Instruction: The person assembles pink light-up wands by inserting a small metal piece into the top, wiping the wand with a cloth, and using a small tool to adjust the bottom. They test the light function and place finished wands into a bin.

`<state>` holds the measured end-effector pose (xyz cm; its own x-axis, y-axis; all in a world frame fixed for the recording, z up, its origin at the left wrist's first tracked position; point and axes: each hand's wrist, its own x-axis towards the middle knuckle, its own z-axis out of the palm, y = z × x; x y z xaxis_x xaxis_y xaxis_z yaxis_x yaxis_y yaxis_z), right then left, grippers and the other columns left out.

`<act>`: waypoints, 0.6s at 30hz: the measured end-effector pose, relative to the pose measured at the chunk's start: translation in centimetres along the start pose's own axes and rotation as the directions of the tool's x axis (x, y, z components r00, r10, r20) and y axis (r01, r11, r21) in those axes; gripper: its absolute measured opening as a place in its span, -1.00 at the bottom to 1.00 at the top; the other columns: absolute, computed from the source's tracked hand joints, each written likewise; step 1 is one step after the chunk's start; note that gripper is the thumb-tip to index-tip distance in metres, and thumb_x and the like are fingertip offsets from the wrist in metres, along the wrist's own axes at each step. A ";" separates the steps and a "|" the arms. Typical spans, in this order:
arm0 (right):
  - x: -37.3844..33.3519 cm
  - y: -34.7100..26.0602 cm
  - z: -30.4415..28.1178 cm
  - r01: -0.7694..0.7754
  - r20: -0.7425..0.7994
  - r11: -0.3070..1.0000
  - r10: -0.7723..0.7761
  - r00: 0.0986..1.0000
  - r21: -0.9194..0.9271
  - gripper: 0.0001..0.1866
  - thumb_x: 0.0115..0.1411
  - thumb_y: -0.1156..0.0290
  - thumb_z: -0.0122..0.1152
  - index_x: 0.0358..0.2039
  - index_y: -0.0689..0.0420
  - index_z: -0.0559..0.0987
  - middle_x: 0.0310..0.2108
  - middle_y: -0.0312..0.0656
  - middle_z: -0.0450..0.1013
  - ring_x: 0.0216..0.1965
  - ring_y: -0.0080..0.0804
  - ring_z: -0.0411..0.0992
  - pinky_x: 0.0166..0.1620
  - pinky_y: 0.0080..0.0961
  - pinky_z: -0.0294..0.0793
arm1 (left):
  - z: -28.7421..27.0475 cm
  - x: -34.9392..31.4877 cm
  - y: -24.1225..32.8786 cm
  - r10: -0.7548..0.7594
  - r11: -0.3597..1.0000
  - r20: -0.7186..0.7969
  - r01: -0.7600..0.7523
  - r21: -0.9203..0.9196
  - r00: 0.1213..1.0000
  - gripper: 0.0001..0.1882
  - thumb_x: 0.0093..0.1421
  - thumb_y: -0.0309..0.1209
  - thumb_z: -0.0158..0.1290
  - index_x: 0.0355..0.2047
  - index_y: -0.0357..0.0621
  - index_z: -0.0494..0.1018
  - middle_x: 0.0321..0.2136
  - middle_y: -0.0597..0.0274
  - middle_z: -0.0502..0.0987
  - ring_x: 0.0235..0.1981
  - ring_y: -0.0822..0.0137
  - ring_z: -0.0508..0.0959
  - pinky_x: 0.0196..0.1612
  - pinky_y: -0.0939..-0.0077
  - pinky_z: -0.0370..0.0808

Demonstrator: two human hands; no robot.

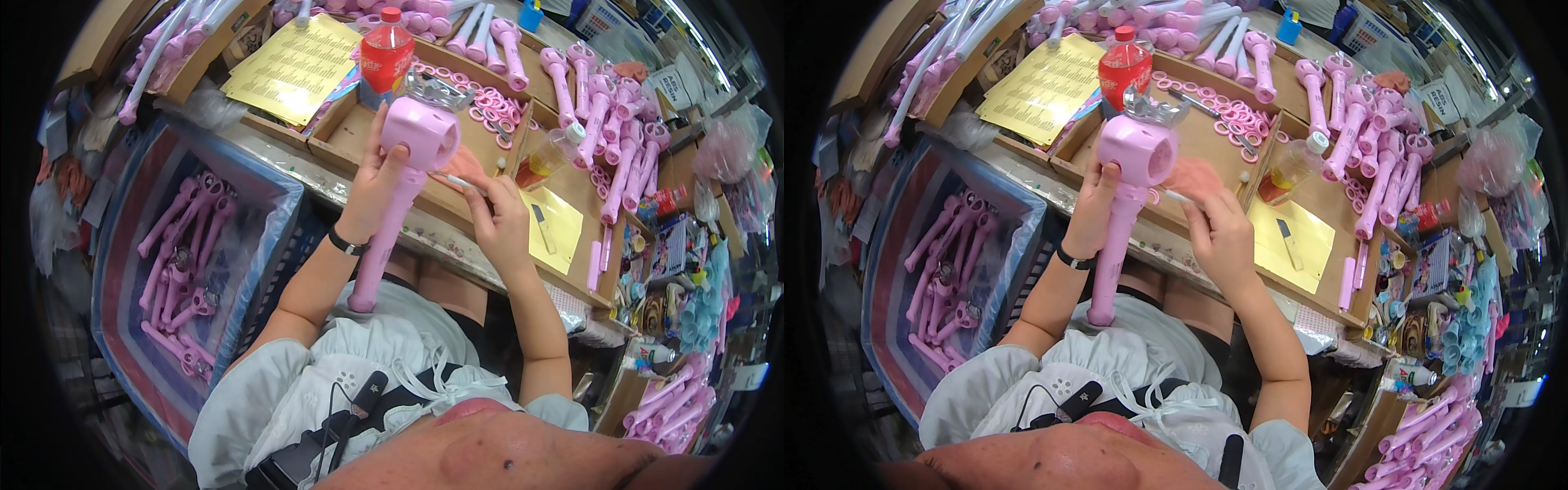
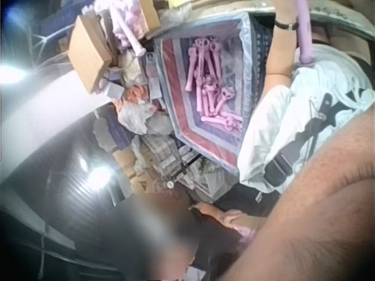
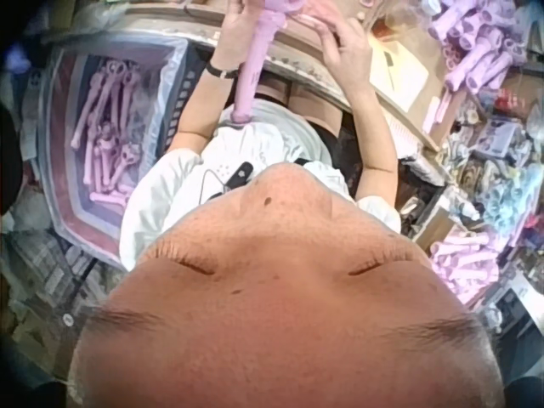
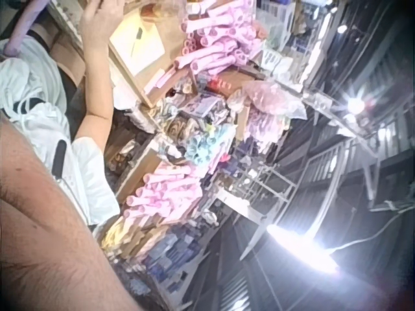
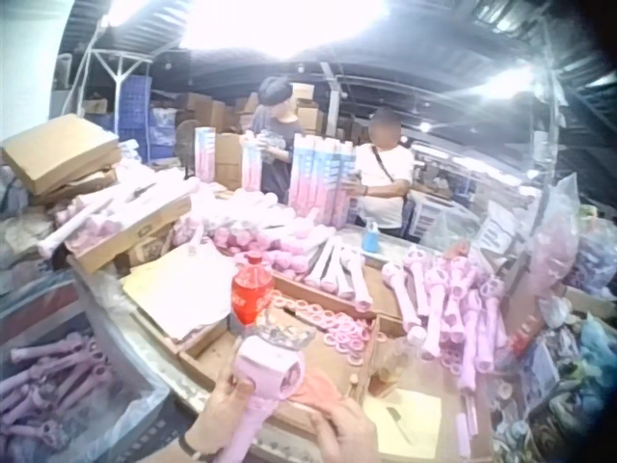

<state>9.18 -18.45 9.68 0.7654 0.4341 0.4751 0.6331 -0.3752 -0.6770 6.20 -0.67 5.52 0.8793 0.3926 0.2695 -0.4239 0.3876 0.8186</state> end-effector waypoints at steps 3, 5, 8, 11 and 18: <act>-0.5 0.6 0.5 0.223 -0.053 0.961 -0.234 0.971 -0.161 -0.86 0.13 0.57 0.11 -0.28 0.25 0.54 -0.47 -0.13 0.40 -0.48 -0.36 0.37 -0.43 -0.51 0.31 | -0.9 0.1 -0.1 -0.137 0.989 0.046 0.139 -0.054 0.990 -0.36 0.22 -0.08 0.02 0.18 -0.15 0.11 -0.07 0.21 0.38 -0.16 0.54 0.40 -0.17 0.65 0.42; -0.9 1.0 1.1 0.232 -0.027 0.962 -0.238 0.971 -0.141 -0.86 0.12 0.58 0.09 -0.27 0.25 0.53 -0.42 -0.09 0.42 -0.42 -0.28 0.41 -0.36 -0.47 0.36 | -1.1 -0.1 0.1 -0.077 0.993 0.077 0.070 0.094 0.994 -0.25 0.21 -0.04 0.00 0.27 -0.11 0.00 -0.02 0.15 0.35 -0.08 0.42 0.40 -0.05 0.56 0.39; -1.1 1.3 1.8 0.090 0.020 0.996 -0.091 0.996 0.020 -0.87 0.19 0.53 0.04 -0.29 0.26 0.52 -0.42 -0.14 0.44 -0.37 -0.33 0.44 -0.29 -0.43 0.41 | -1.4 -1.0 1.2 0.210 0.910 0.104 -0.233 0.341 0.972 -0.23 0.22 -0.10 0.01 0.30 -0.09 -0.08 0.14 0.13 0.23 0.02 0.39 0.33 0.03 0.45 0.35; -0.6 1.2 2.3 -0.429 0.319 0.817 0.318 0.893 0.385 -0.77 0.27 0.39 -0.01 -0.18 0.29 0.47 -0.49 -0.25 0.40 -0.36 -0.44 0.42 -0.30 -0.48 0.40 | -2.1 -2.3 2.8 0.178 0.795 0.091 -0.197 0.574 0.980 -0.21 0.18 0.08 -0.03 0.31 0.13 -0.08 0.00 0.12 0.40 -0.18 0.31 0.50 -0.09 0.46 0.43; -0.1 -0.2 5.4 0.522 0.000 0.828 -0.533 0.846 -0.204 -0.73 0.23 0.45 0.01 -0.08 0.28 0.41 -0.50 -0.19 0.44 -0.48 -0.26 0.44 -0.36 -0.41 0.45 | -2.9 -1.8 3.2 0.128 0.965 0.072 -0.141 0.220 0.989 -0.22 0.23 -0.03 -0.04 0.32 0.01 -0.13 0.14 0.13 0.23 0.10 0.32 0.29 0.12 0.46 0.24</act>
<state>8.37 -14.02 6.70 0.3096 0.5674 0.7630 0.9475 -0.2514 -0.1975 2.63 2.25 6.17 0.8313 0.3777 0.4078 -0.4853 0.1355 0.8638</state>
